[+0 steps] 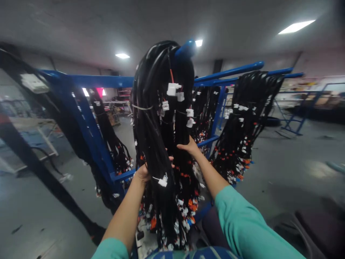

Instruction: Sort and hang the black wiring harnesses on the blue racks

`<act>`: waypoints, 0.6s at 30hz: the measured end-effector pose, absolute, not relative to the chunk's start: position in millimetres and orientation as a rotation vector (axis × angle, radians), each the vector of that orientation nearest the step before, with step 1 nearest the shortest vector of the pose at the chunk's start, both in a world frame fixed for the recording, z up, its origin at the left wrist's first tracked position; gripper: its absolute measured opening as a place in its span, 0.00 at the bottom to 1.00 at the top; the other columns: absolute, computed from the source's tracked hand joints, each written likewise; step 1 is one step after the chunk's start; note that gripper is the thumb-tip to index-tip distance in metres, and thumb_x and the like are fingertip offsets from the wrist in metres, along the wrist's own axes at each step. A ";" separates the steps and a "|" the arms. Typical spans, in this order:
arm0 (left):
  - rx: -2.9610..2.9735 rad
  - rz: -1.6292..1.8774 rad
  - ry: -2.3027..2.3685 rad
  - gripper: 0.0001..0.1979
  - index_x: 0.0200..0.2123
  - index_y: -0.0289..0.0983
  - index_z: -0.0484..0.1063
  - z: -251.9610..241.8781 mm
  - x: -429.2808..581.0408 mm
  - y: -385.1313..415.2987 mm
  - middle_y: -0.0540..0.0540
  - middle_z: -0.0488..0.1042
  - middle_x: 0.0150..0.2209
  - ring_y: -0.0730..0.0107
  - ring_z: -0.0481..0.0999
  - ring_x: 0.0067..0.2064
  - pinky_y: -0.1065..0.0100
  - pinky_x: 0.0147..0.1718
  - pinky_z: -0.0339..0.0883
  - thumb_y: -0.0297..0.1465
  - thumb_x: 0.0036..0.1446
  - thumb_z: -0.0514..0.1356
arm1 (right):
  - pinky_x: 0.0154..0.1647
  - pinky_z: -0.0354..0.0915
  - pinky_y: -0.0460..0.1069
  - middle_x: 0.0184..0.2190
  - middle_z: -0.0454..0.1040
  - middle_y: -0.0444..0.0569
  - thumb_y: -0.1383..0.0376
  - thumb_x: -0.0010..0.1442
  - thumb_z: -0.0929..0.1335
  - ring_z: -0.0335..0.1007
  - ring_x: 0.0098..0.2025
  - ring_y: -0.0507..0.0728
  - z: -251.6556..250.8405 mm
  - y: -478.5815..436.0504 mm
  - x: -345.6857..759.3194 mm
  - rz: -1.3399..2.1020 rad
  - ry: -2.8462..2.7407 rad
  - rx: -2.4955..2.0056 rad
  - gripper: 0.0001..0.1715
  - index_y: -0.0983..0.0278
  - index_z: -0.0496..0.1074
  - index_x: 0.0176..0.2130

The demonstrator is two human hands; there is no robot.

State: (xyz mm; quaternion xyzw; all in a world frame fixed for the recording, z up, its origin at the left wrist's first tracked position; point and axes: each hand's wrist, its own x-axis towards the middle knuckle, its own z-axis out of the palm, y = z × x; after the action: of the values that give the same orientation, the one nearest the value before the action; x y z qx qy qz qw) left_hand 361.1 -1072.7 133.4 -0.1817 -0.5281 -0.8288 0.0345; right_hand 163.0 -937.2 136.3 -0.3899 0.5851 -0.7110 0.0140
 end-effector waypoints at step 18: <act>-0.096 -2.192 -1.578 0.39 0.47 0.39 0.70 213.5 421.3 -957.6 0.47 0.75 0.27 0.63 0.73 0.26 0.65 0.25 0.70 0.41 0.25 0.70 | 0.41 0.65 0.51 0.33 0.74 0.44 0.65 0.29 0.76 0.69 0.36 0.56 152.0 -862.9 236.8 -2.545 1.788 -0.839 0.31 0.65 0.69 0.37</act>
State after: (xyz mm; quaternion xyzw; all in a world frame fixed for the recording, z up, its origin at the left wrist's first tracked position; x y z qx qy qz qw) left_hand 421.3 -957.6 213.5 -0.0348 -0.5700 -0.7915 0.2178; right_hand 236.8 -862.9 152.0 -0.2602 0.5545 -0.7895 -0.0401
